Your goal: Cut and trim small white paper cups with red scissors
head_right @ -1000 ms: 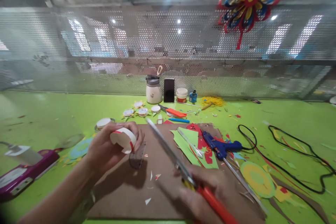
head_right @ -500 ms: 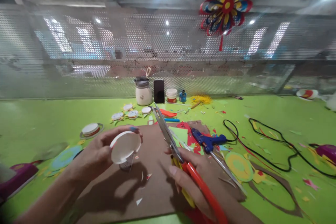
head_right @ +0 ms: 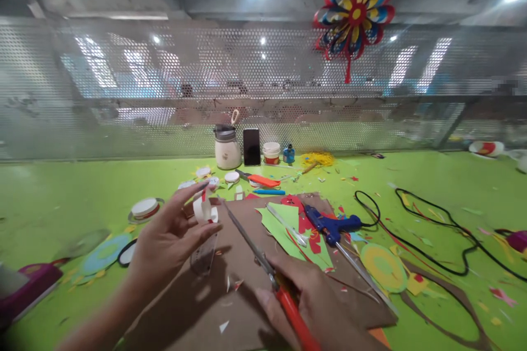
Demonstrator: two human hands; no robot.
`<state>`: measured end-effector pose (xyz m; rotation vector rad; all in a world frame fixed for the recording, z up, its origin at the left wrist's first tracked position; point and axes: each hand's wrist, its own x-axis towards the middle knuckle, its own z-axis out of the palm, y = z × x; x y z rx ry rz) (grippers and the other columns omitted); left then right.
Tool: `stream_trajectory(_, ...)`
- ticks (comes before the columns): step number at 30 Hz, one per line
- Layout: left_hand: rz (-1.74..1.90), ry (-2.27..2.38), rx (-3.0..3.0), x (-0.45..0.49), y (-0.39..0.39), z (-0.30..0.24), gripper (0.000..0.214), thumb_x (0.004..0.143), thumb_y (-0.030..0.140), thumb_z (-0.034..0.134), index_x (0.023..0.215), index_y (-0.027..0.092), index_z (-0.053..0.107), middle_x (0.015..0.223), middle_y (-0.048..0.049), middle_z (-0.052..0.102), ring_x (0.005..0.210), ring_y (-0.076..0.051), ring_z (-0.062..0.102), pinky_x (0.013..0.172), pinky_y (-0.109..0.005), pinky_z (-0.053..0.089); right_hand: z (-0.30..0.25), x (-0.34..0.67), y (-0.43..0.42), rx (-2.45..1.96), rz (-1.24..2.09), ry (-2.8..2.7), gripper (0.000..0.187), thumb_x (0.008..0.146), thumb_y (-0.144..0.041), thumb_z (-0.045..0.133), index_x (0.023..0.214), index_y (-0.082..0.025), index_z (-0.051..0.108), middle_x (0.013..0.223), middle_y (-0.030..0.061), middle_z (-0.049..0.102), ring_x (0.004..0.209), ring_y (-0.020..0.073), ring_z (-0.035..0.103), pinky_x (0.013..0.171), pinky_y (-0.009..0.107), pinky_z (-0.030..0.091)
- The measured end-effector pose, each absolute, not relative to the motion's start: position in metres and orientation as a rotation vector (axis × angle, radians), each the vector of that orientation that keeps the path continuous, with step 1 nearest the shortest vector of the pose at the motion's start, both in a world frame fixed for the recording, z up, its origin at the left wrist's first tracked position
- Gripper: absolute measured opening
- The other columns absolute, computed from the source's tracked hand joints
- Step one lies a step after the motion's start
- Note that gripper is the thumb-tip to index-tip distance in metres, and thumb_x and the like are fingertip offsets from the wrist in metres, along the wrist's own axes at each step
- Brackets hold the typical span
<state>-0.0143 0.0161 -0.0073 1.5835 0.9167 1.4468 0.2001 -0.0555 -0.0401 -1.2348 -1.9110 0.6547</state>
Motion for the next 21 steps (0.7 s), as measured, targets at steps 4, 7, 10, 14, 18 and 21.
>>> stream_trajectory(4,1.494,0.945,1.507,-0.015,0.016,-0.002,0.054,0.066,0.013,0.083,0.118,0.025,0.069,0.129,-0.0065,0.06,0.107,-0.023,0.066,0.087,-0.03,0.058,-0.044,0.197,-0.054,-1.242,0.54,-1.965,0.008,0.083,-0.023,0.058,0.083,-0.021,0.065,0.07,0.0001,0.065,0.06,0.0155,0.058,0.059,0.024,0.049)
stream_trajectory(7,1.462,0.85,1.442,-0.021,0.018,-0.005,0.058,0.073,0.016,0.079,0.129,0.025,0.063,0.128,-0.0094,0.066,0.112,-0.027,0.065,0.093,-0.036,0.055,-0.048,0.198,-0.054,-1.313,0.505,-1.967,0.01,0.081,-0.02,0.059,0.086,-0.021,0.067,0.069,-0.0008,0.065,0.06,0.0153,0.06,0.063,0.024,0.051)
stream_trajectory(10,1.421,0.85,1.42,-0.023,0.02,-0.008,0.058,0.079,0.019,0.075,0.134,0.024,0.058,0.136,-0.011,0.063,0.118,-0.026,0.063,0.099,-0.037,0.052,-0.055,0.201,-0.053,-1.38,0.422,-1.961,0.015,0.082,-0.022,0.059,0.093,-0.021,0.069,0.078,0.0019,0.07,0.07,0.0179,0.065,0.073,0.026,0.055)
stream_trajectory(14,1.504,0.862,1.46,-0.018,0.022,-0.013,0.058,0.078,0.019,0.076,0.133,0.02,0.056,0.13,-0.0122,0.067,0.118,-0.026,0.063,0.101,-0.038,0.053,-0.071,0.207,-0.052,-1.337,0.332,-1.999,0.04,0.083,-0.02,0.058,0.123,-0.021,0.063,0.1,0.0068,0.073,0.089,0.0221,0.069,0.08,0.031,0.057)
stream_trajectory(18,1.57,0.847,1.484,-0.015,0.022,-0.017,0.056,0.078,0.015,0.075,0.13,0.019,0.057,0.128,-0.011,0.068,0.115,-0.025,0.065,0.096,-0.037,0.057,-0.075,0.213,-0.054,-1.283,0.115,-2.085,0.05,0.081,-0.017,0.052,0.13,-0.017,0.059,0.1,0.0105,0.072,0.092,0.0253,0.069,0.075,0.033,0.058)
stream_trajectory(21,1.568,0.805,1.517,-0.016,0.021,-0.018,0.05,0.079,0.01,0.073,0.126,0.021,0.059,0.125,-0.0086,0.069,0.113,-0.022,0.067,0.093,-0.031,0.058,-0.068,0.215,-0.055,-1.277,-0.011,-2.17,0.052,0.079,-0.013,0.049,0.131,-0.014,0.058,0.097,0.0118,0.071,0.083,0.0243,0.069,0.068,0.03,0.058)
